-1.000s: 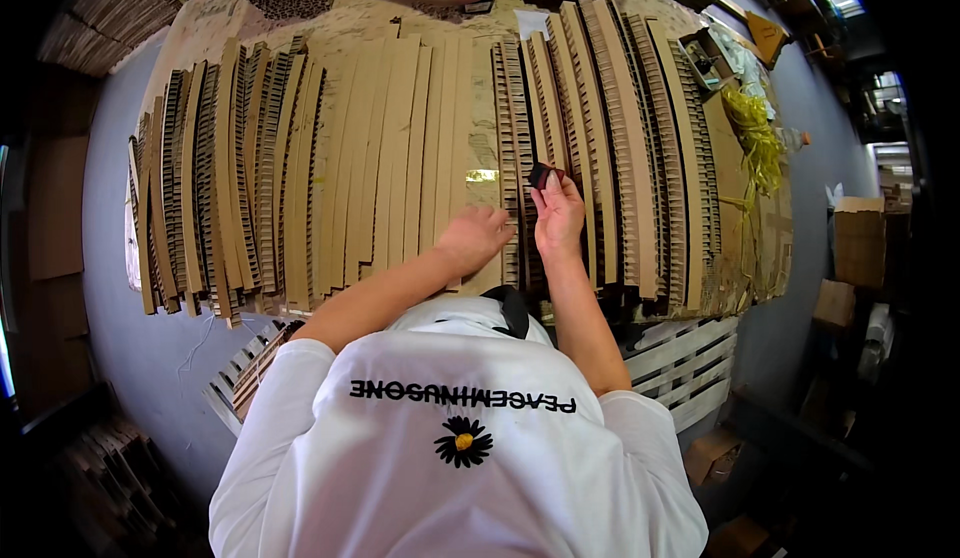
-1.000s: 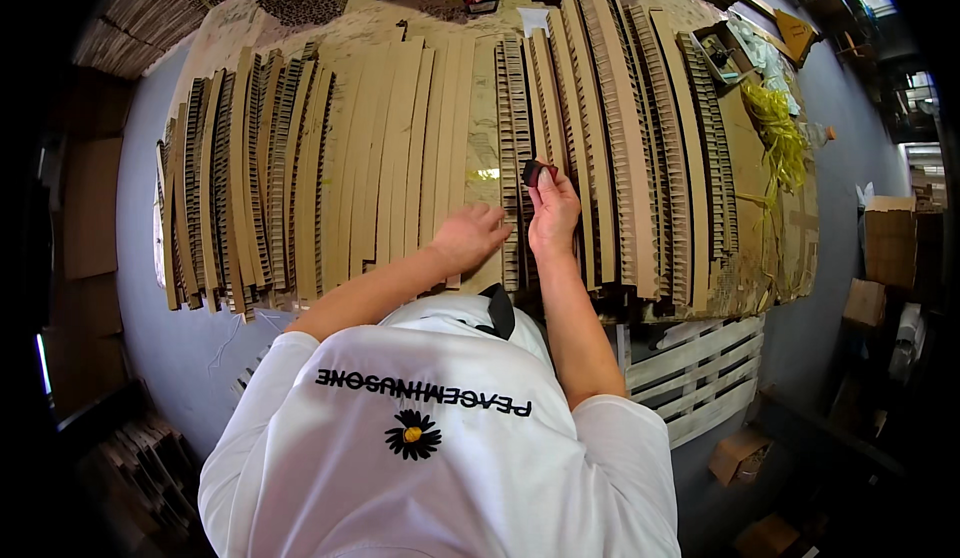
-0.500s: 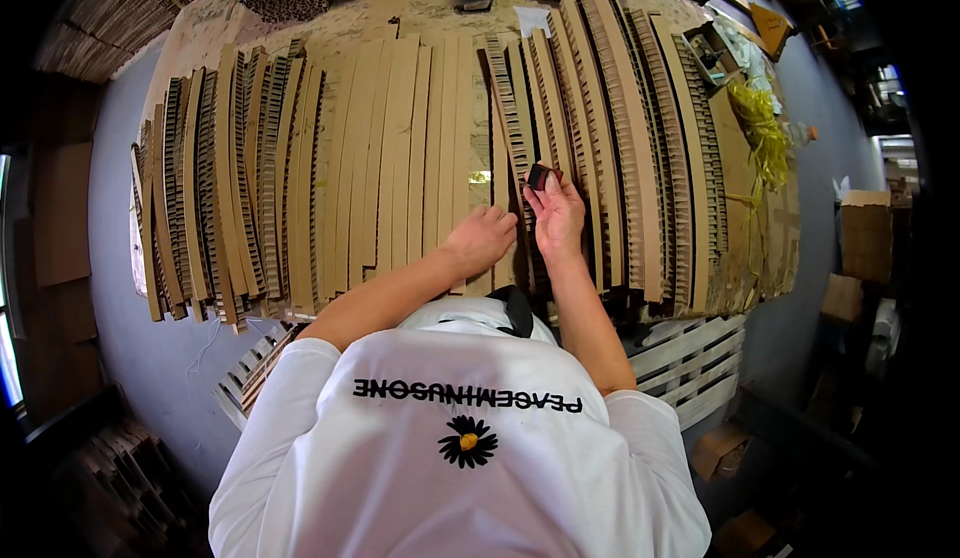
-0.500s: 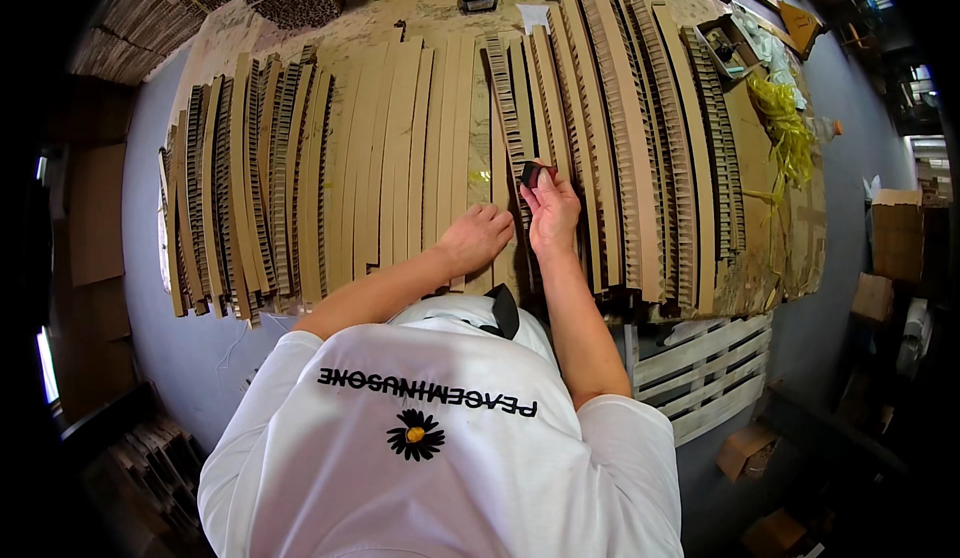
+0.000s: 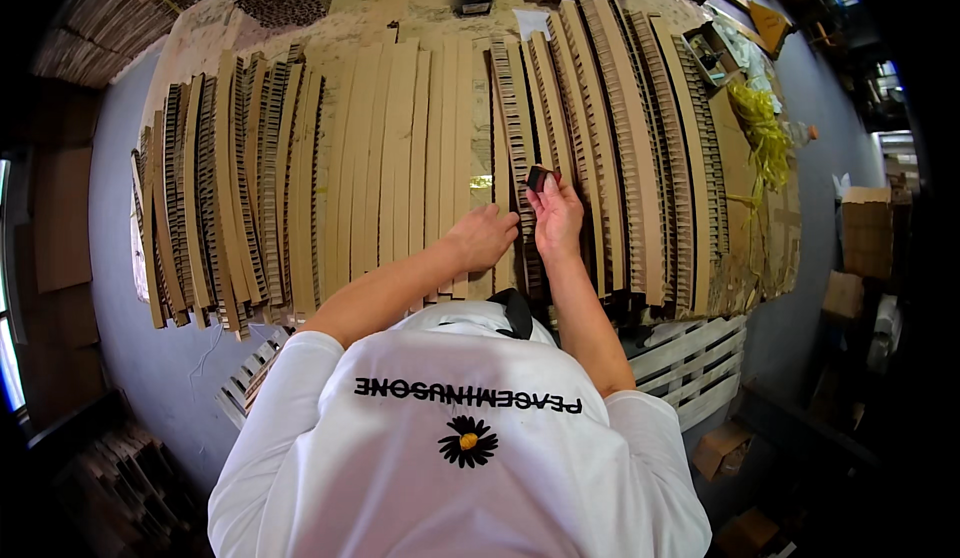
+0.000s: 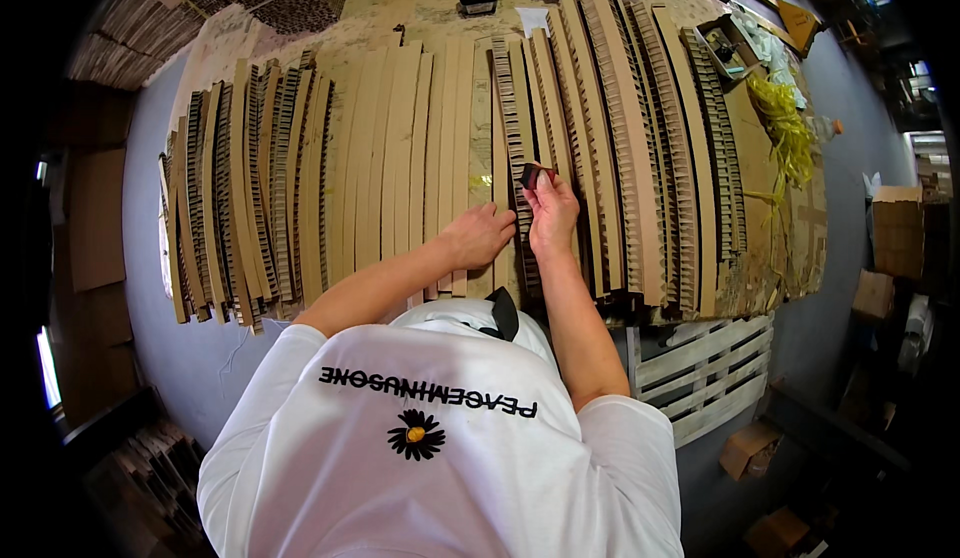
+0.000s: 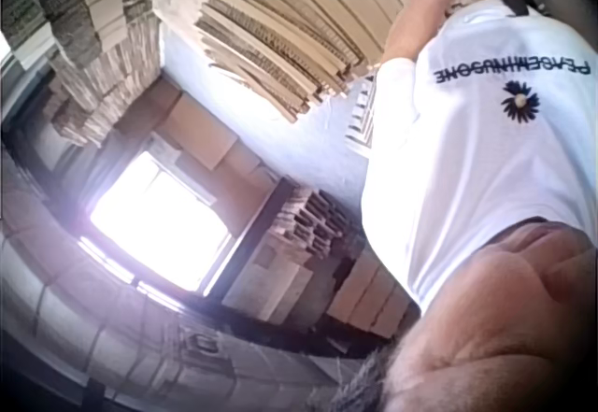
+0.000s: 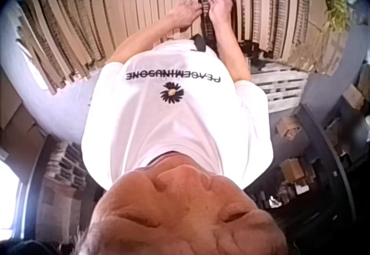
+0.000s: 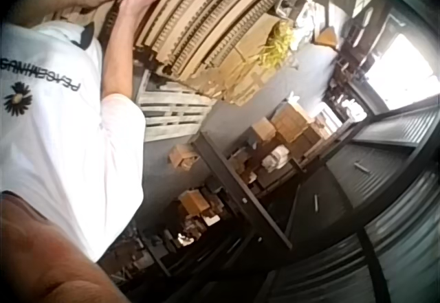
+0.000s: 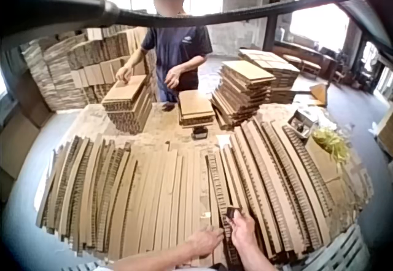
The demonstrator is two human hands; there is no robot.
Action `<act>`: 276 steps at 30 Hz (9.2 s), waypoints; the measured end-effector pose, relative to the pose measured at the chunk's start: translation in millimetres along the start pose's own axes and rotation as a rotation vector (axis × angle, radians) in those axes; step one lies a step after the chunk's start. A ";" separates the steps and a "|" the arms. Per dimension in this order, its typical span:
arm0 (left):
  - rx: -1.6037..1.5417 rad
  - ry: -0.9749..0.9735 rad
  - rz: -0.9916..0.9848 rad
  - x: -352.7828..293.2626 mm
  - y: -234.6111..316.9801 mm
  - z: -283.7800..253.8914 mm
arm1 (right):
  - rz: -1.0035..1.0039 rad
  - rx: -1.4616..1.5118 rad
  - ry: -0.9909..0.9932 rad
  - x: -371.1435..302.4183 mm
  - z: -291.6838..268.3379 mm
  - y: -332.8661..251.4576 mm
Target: The person sands the edges of thin wooden slats with a sanding block. They handle the slats one at a time, rubbing the sanding block along the edges and then placing the finished pieces into a stack.
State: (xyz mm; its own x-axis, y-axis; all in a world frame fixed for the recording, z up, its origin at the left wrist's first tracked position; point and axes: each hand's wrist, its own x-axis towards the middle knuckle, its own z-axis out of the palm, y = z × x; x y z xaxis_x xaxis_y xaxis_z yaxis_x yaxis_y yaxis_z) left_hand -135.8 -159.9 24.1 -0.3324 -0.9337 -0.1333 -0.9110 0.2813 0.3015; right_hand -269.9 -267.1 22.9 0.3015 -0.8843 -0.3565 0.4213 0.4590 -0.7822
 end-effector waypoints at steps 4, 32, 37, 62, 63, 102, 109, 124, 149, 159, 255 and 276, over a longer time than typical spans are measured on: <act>0.049 -0.049 -0.074 -12.0 2.8 4.9 | 0.027 0.024 -0.016 -2.0 4.7 -2.7; 0.093 0.232 -0.289 0.9 -24.6 13.7 | 0.028 0.087 -0.119 -9.6 -4.1 22.4; 0.063 0.069 -0.407 14.4 -17.8 0.6 | -0.003 0.008 -0.034 -13.6 4.1 17.6; -0.081 0.666 -1.190 -149.8 -102.2 18.8 | 0.053 -0.541 -0.190 25.3 20.6 38.6; -0.126 0.685 -1.191 -157.7 -107.3 25.7 | 0.073 -0.549 -0.192 25.4 23.5 38.3; -0.275 1.443 -1.533 -168.9 48.1 83.0 | 0.039 -0.749 -0.601 326.2 285.6 43.4; -0.243 1.499 -1.566 -156.8 36.0 79.9 | 0.130 -0.658 -0.846 323.3 297.5 98.0; 0.101 1.070 -1.380 -154.0 -46.6 9.3 | 0.020 -0.546 -0.417 351.7 254.0 -33.5; -0.027 1.038 -1.417 -126.7 -112.9 57.8 | -0.759 -1.672 -0.376 404.5 243.2 -41.7; -0.033 1.030 -1.388 -123.8 -109.4 42.4 | -0.701 -1.997 -0.475 390.9 263.0 -9.5; -0.209 1.062 -1.541 -129.4 -90.7 30.1 | -0.914 -1.146 -2.009 145.6 332.6 138.6; -0.264 1.013 -1.536 -132.8 -88.5 22.9 | -0.955 -1.175 -2.075 146.2 339.1 136.1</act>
State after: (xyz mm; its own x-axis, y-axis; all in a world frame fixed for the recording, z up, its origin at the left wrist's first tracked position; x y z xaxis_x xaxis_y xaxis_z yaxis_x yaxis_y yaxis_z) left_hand -16.7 -55.8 -6.5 0.9888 -0.0923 0.1169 -0.1449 -0.7779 0.6115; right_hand 121.6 -304.8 37.7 0.7065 0.6865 0.1720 0.6785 -0.5880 -0.4403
